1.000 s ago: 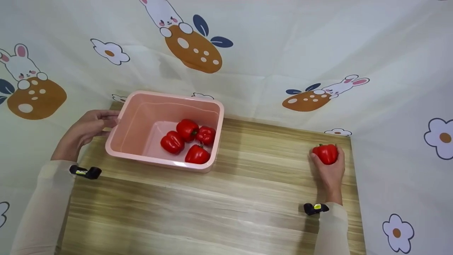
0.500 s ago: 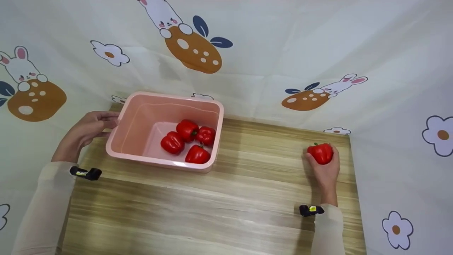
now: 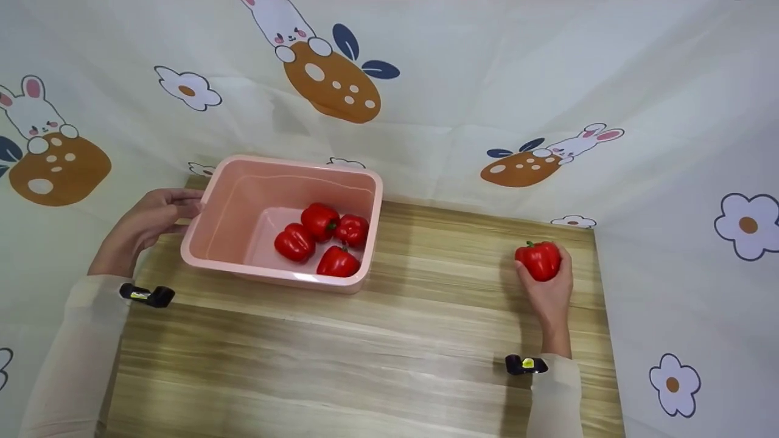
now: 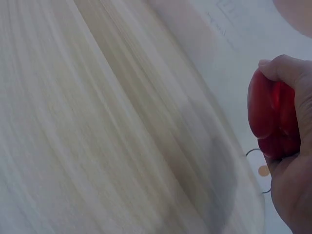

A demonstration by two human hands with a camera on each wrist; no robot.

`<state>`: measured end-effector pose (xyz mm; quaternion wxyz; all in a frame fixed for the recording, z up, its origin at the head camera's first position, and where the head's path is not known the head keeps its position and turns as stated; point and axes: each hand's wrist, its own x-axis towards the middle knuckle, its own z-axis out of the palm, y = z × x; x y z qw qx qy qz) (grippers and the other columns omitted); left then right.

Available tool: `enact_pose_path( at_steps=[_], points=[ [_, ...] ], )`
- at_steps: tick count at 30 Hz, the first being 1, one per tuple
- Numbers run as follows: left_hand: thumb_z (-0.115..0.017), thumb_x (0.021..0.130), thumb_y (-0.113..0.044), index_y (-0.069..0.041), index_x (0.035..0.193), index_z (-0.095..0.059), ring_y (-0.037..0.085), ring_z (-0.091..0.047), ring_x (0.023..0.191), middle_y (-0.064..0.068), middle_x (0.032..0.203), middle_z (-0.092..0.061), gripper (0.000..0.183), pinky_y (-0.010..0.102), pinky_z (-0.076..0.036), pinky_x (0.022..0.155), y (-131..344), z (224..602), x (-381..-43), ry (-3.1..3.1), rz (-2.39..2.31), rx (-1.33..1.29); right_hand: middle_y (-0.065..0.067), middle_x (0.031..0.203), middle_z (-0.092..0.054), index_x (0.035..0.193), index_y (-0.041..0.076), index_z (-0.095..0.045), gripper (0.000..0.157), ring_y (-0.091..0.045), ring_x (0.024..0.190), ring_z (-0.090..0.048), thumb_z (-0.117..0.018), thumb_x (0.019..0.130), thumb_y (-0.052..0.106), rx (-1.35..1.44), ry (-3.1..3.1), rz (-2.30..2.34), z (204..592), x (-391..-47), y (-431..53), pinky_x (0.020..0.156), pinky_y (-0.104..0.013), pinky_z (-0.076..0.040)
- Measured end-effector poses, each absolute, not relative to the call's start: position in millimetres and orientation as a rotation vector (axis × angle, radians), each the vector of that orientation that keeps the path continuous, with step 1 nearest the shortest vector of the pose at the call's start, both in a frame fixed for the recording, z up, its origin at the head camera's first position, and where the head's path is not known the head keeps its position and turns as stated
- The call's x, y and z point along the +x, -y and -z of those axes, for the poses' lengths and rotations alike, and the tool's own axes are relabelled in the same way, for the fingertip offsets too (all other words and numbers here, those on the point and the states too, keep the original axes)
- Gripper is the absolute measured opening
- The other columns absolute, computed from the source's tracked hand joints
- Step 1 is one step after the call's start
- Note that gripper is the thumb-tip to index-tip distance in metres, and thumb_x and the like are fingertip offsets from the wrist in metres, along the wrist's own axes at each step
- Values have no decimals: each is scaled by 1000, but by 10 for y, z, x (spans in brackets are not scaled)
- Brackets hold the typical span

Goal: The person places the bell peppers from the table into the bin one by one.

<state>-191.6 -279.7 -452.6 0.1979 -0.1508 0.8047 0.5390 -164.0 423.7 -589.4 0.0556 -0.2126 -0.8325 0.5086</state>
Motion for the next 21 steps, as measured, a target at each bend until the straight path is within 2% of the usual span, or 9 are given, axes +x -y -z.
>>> enact_pose_path(
  at_steps=[7, 11, 14, 18, 21],
  points=[
    [-56, 104, -14, -2, 158, -46, 10, -69, 97, 12, 130, -59, 56, 23, -64, 83, 2787, 4507, -1905, -2253, -1492, -429, -3, 165, -41, 164, 29, -32, 88, -23, 147, -38, -81, 91, 30, -586, 2532, -1535, 5766, -1579, -4117, 114, -47, -51],
    [-55, 105, -13, -3, 158, -46, 11, -69, 99, 13, 133, -58, 55, 25, -65, 86, 2788, 4520, -1914, -2252, -1493, -431, -2, 161, -45, 162, 26, -37, 86, -19, 141, -41, -84, 89, 25, -530, 2508, -1550, 5707, -1544, -4060, 102, -28, -52],
    [-55, 105, -11, -2, 157, -47, 9, -71, 97, 11, 129, -59, 54, 26, -65, 85, 2791, 4528, -1925, -2244, -1521, -421, -1, 157, -46, 159, 23, -40, 85, -16, 138, -42, -86, 87, 18, -481, 2490, -1576, 5671, -1532, -4011, 96, -20, -48],
    [-55, 104, -10, 0, 157, -46, 6, -72, 90, 7, 121, -60, 55, 25, -65, 81, 2797, 4535, -1923, -2230, -1553, -416, 0, 156, -46, 157, 23, -41, 85, -15, 138, -41, -87, 86, 15, -452, 2489, -1606, 5617, -1502, -3932, 99, -23, -48],
    [-55, 104, -10, 0, 157, -46, 7, -72, 91, 8, 123, -61, 55, 25, -65, 82, 2798, 4537, -1910, -2234, -1539, -429, -1, 158, -45, 157, 23, -40, 85, -16, 139, -41, -87, 87, 17, -450, 2505, -1620, 5599, -1464, -3890, 99, -23, -49]
  ],
)
